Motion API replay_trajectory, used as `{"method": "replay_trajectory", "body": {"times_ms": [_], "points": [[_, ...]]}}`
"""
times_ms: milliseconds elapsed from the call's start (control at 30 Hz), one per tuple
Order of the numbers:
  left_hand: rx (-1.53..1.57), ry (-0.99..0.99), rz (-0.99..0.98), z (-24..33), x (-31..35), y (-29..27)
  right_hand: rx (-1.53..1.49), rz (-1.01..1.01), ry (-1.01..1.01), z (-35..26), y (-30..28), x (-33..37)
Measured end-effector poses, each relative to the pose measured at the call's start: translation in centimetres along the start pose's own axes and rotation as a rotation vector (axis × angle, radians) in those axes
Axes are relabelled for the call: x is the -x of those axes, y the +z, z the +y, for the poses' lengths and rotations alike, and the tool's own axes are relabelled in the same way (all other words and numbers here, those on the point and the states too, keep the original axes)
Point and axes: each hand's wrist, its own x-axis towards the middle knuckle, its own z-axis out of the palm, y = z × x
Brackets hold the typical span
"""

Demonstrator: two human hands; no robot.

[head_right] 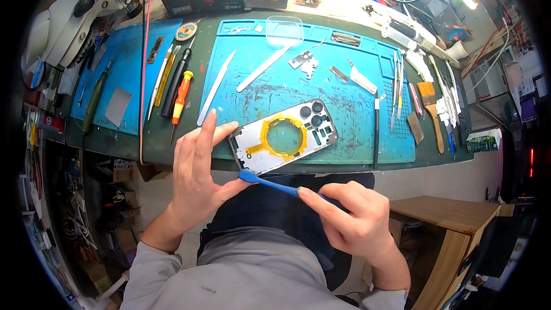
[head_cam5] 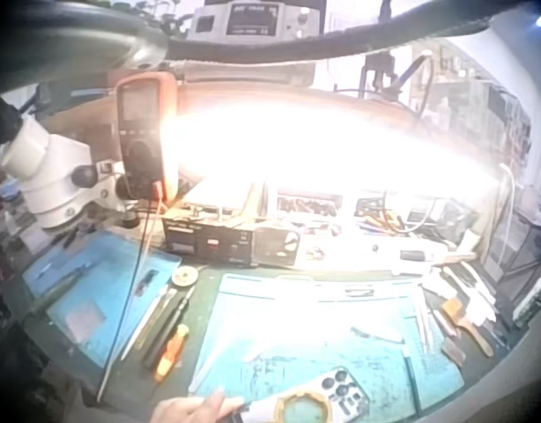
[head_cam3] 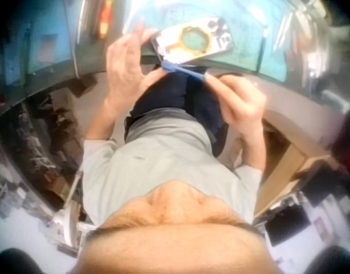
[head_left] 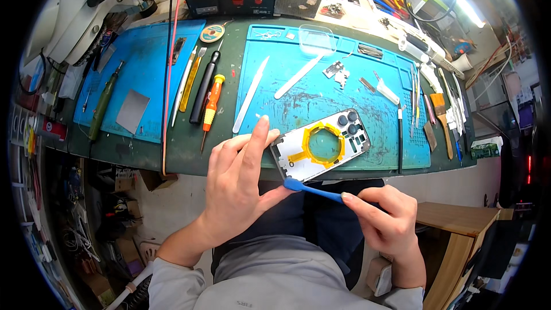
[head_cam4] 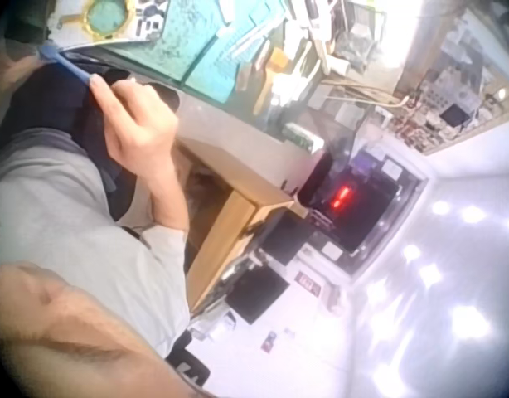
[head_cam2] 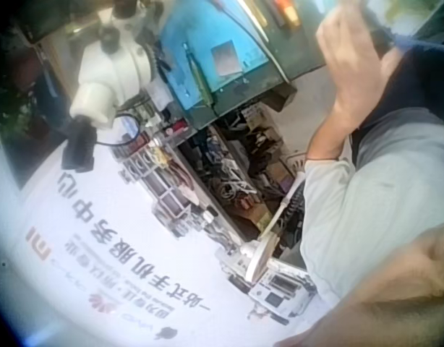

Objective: The person uses a small brush and a cotton swab to clean the interior of a disassembled smartphone back housing. They repeatedly brush and wipe the camera module area and surrounding metal surfaces on a blue workbench.

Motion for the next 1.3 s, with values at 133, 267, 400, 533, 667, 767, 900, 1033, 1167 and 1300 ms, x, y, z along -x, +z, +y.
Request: {"method": "replay_trajectory", "body": {"times_ms": [133,267,400,533,667,767,900,1033,1167,1300], "points": [[0.033,-0.028,-0.031,0.2,-0.2,-0.5,0.07,-0.012,-0.039,0.3,0.7,-2.2],[0.049,-0.043,-0.061,0.3,-0.4,-0.8,0.132,0.043,-0.057,1.0,1.4,-4.7],[0.062,-0.064,-0.071,0.5,-0.4,-0.9,0.289,0.198,-0.057,0.9,1.5,-5.3],[0.068,-0.072,-0.083,0.3,0.1,-1.1,0.451,0.338,0.242,3.8,0.3,-4.0],[0.086,-0.066,-0.091,0.2,0.0,-1.0,0.622,0.389,0.515,8.9,-1.8,-0.5],[0.07,-0.051,-0.073,0.4,-0.5,-0.7,0.646,0.349,0.669,11.8,-2.4,1.4],[0.032,-0.03,-0.015,1.1,-1.5,0.3,0.893,0.371,0.473,12.3,-2.2,1.2],[0.0,-0.04,-0.027,1.2,-2.0,0.8,0.233,0.273,0.64,7.1,-1.0,-2.2],[0.031,-0.05,-0.093,1.0,-2.3,0.1,0.293,0.273,0.497,7.7,-0.1,-1.6],[0.055,-0.055,-0.138,0.5,-2.1,-0.6,-0.252,0.339,0.55,6.8,-2.0,-1.4]]}}
